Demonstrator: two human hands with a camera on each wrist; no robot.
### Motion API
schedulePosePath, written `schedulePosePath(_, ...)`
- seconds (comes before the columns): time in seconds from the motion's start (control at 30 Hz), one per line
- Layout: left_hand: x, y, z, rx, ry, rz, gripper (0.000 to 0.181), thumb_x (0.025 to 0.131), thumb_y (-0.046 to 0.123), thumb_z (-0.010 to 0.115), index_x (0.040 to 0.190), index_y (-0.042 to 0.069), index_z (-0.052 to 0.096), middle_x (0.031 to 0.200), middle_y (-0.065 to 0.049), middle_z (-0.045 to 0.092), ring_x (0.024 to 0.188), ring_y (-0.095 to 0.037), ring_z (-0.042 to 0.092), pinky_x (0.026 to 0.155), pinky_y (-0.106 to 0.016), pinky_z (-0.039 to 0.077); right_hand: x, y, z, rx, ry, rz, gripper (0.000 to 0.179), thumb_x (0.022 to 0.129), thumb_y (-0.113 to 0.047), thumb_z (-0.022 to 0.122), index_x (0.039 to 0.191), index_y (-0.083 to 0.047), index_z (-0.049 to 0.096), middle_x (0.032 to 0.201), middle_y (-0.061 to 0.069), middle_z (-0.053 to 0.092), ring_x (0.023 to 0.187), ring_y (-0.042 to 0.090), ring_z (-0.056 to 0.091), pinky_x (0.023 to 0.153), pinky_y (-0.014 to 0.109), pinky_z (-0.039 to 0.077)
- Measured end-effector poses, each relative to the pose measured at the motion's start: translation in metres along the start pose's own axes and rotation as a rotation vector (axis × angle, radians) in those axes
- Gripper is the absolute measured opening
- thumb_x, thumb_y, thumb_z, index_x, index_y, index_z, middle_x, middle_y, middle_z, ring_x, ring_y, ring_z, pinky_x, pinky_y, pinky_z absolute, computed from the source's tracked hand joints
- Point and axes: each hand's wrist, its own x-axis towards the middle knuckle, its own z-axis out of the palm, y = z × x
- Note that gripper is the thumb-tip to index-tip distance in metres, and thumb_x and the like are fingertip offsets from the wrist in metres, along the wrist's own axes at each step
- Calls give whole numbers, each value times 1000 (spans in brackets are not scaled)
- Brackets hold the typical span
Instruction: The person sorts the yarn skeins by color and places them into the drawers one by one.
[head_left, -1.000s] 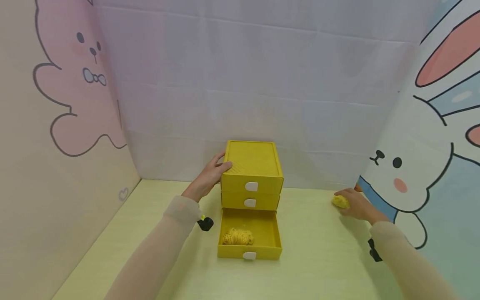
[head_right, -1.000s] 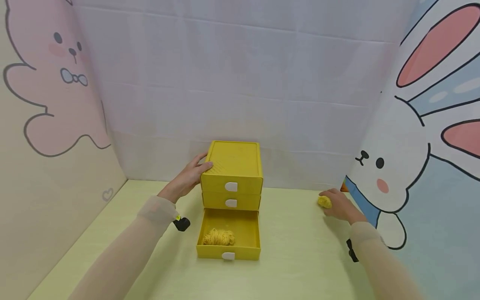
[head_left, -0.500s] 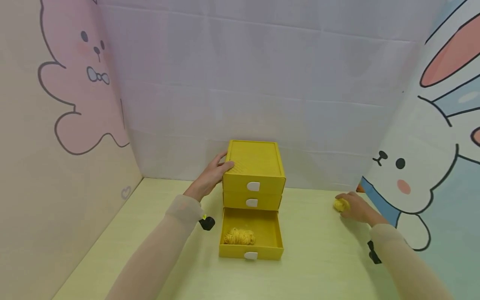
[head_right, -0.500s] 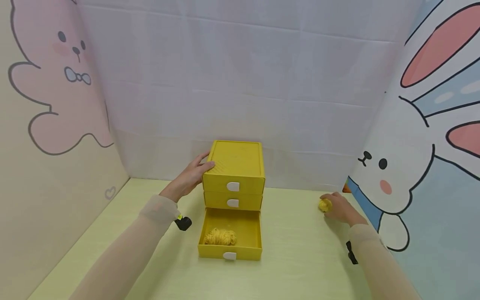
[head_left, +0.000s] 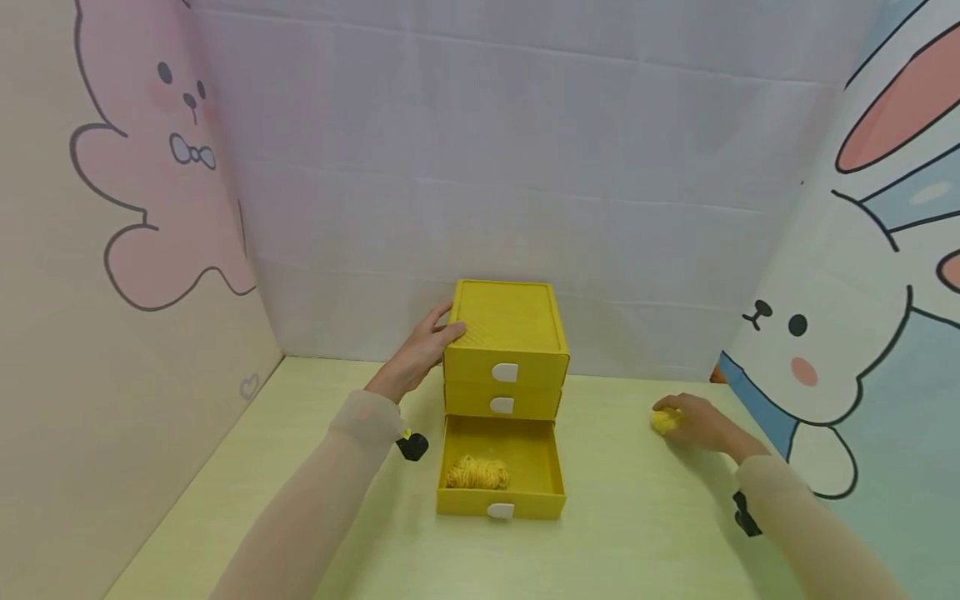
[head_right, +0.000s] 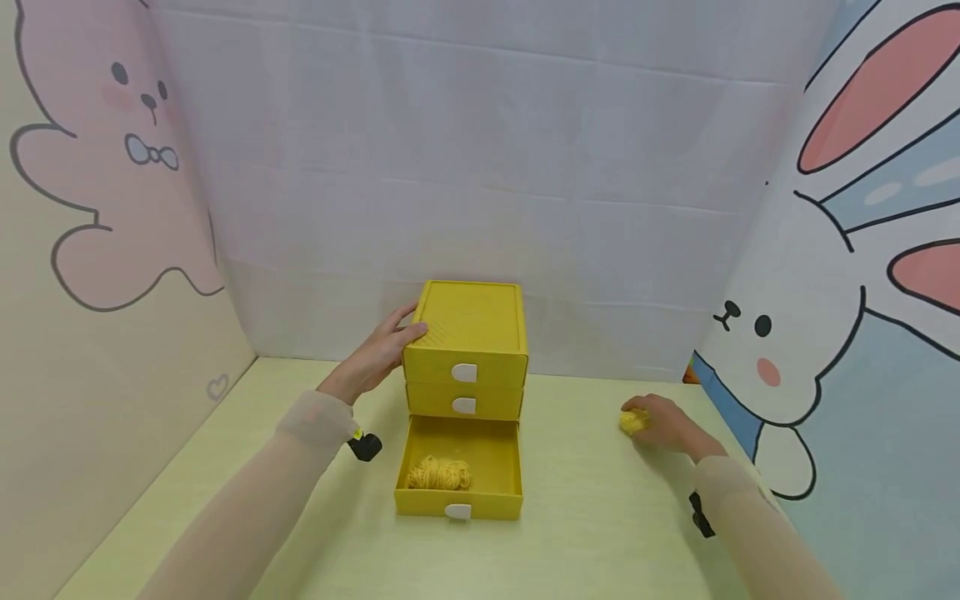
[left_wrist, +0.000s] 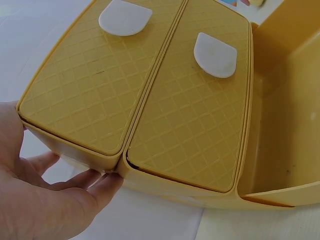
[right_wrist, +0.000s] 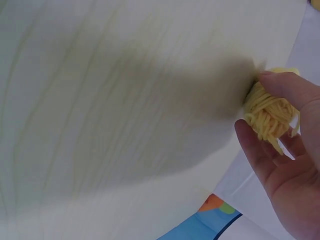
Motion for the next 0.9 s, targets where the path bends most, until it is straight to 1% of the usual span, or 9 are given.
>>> schedulePosePath(0.07, 0, 0, 0, 4, 2, -2, 71, 111, 37, 57, 171, 30, 20, 169, -16, 34, 146, -35, 49, 123, -55, 37, 1, -4, 2, -2, -3, -26, 42, 86, -6, 86, 125, -1, 71, 122, 24, 69, 111, 45, 63, 97, 65, 51)
schedulePosePath(0.13, 0, 1, 0, 6, 4, -1, 71, 111, 37, 57, 171, 30, 20, 169, -16, 34, 146, -35, 49, 123, -55, 36, 2, -10, 3, -7, -10, -51, 41, 86, -7, 86, 124, -2, 72, 119, 19, 70, 105, 36, 64, 93, 58, 53)
schedulePosePath(0.23, -1, 1, 1, 3, -1, 3, 71, 111, 37, 57, 171, 30, 19, 169, -16, 34, 147, -36, 48, 124, -56, 35, 2, -20, 4, 1, -26, -70, 41, 85, -8, 86, 123, -3, 73, 114, 12, 69, 98, 25, 60, 88, 49, 53)
schedulePosePath(0.37, -1, 1, 1, 0, -11, 8, 72, 112, 36, 56, 172, 30, 18, 169, -17, 33, 147, -36, 47, 124, -56, 34, 3, -36, 4, 5, -33, -105, 39, 85, -9, 86, 122, -4, 73, 111, 7, 68, 94, 17, 57, 85, 41, 53)
schedulePosePath(0.47, 0, 1, 1, 3, -11, 8, 72, 112, 37, 56, 172, 30, 17, 169, -17, 33, 147, -36, 47, 124, -56, 34, 3, -50, 3, -1, -24, -152, 38, 86, -9, 85, 122, -5, 74, 109, 3, 67, 93, 14, 56, 83, 37, 52)
schedulePosePath(0.53, 0, 2, 1, 7, -7, 7, 72, 112, 37, 56, 172, 30, 18, 169, -17, 33, 147, -36, 47, 124, -56, 34, 3, -62, 2, 7, -25, -168, 38, 86, -8, 85, 122, -5, 73, 107, 2, 66, 92, 13, 55, 82, 36, 52)
schedulePosePath(0.73, 1, 2, 2, 17, 3, 3, 71, 112, 37, 57, 171, 30, 19, 169, -16, 34, 147, -35, 47, 124, -55, 35, 5, -100, -3, 37, -43, -171, 39, 86, -9, 84, 123, -5, 73, 108, 1, 66, 92, 13, 56, 81, 35, 52)
schedulePosePath(0.9, 3, 0, 3, 24, 7, -1, 71, 112, 37, 57, 172, 30, 19, 169, -16, 33, 148, -35, 46, 125, -55, 34, 6, -131, -5, 41, -22, -186, 38, 85, -7, 85, 122, -6, 74, 106, 1, 66, 91, 13, 56, 80, 33, 53)
